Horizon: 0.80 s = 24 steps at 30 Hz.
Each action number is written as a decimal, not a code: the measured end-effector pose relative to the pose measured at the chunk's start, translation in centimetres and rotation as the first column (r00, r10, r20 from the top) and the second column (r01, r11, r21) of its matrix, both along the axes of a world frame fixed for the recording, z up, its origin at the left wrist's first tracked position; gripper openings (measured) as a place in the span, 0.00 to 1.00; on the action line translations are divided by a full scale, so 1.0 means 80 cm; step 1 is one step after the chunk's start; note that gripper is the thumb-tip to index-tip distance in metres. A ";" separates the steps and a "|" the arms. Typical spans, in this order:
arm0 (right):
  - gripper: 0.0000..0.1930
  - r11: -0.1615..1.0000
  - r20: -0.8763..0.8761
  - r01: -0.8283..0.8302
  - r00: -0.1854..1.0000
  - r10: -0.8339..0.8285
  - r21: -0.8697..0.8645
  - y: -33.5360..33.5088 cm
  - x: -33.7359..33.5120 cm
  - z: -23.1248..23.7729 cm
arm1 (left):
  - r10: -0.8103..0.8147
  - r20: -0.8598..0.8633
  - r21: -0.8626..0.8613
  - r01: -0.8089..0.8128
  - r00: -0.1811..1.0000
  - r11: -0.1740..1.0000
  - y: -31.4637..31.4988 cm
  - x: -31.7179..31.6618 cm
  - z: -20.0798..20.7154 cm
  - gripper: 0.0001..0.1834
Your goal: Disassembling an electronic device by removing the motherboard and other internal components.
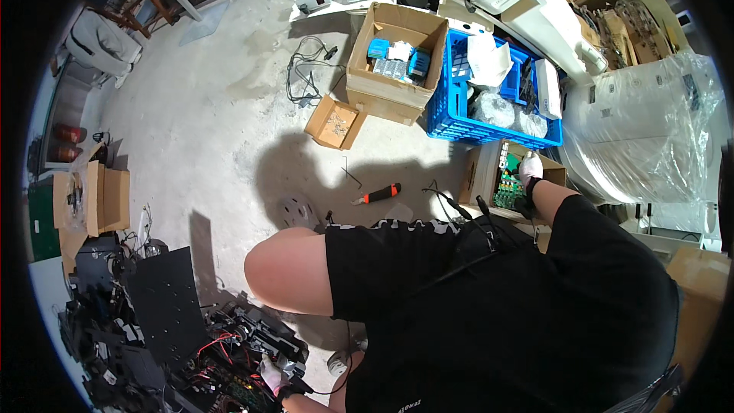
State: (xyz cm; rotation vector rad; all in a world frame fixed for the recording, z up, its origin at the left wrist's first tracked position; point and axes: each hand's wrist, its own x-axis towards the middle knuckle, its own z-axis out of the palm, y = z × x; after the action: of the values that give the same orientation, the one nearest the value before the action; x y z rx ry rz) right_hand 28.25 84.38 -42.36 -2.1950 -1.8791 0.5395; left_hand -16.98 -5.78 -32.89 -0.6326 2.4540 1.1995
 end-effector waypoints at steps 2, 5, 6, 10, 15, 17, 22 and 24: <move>0.25 0.999 0.041 -0.040 0.998 0.039 0.020 -0.017 -0.005 0.012 | -0.025 0.006 -0.021 0.025 1.000 0.999 0.016 0.000 -0.007 0.26; 0.31 0.997 0.003 -0.066 0.998 0.066 0.042 -0.059 -0.067 0.045 | -0.070 -0.003 -0.063 0.070 0.998 0.996 0.003 -0.003 -0.009 0.27; 0.32 0.996 0.015 -0.086 0.996 0.086 -0.012 -0.062 -0.082 0.059 | -0.026 -0.019 -0.047 0.025 0.999 0.999 -0.002 -0.004 -0.015 0.27; 0.31 0.983 0.032 -0.185 0.982 0.184 0.015 -0.078 -0.128 0.103 | -0.059 -0.143 -0.053 0.052 0.988 0.997 0.000 -0.002 -0.006 0.27; 0.26 0.980 -0.532 -0.192 0.835 0.139 -0.046 -0.037 -0.162 0.153 | 0.578 0.106 0.847 -0.378 0.809 0.373 0.102 -0.031 0.143 0.20; 0.26 0.903 -0.672 -0.428 0.678 0.299 -0.029 -0.038 -0.233 0.196 | 0.203 -0.103 0.953 0.038 0.974 0.302 0.088 -0.020 0.168 0.23; 0.24 0.457 -0.613 -0.810 0.157 0.774 0.369 -0.138 -0.463 0.392 | 0.282 -0.332 0.726 0.053 0.900 0.686 0.173 0.008 0.217 0.24; 0.24 0.287 -0.613 -0.858 -0.041 0.789 0.427 -0.192 -0.522 0.465 | 0.429 -0.071 0.977 -0.023 0.900 0.211 0.205 0.002 0.225 0.23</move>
State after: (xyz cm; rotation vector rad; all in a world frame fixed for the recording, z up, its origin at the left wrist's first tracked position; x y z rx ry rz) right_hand -13.53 69.06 -5.13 -0.1821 -2.3438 1.4501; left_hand -16.78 10.60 -14.87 -0.3783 1.1932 2.7561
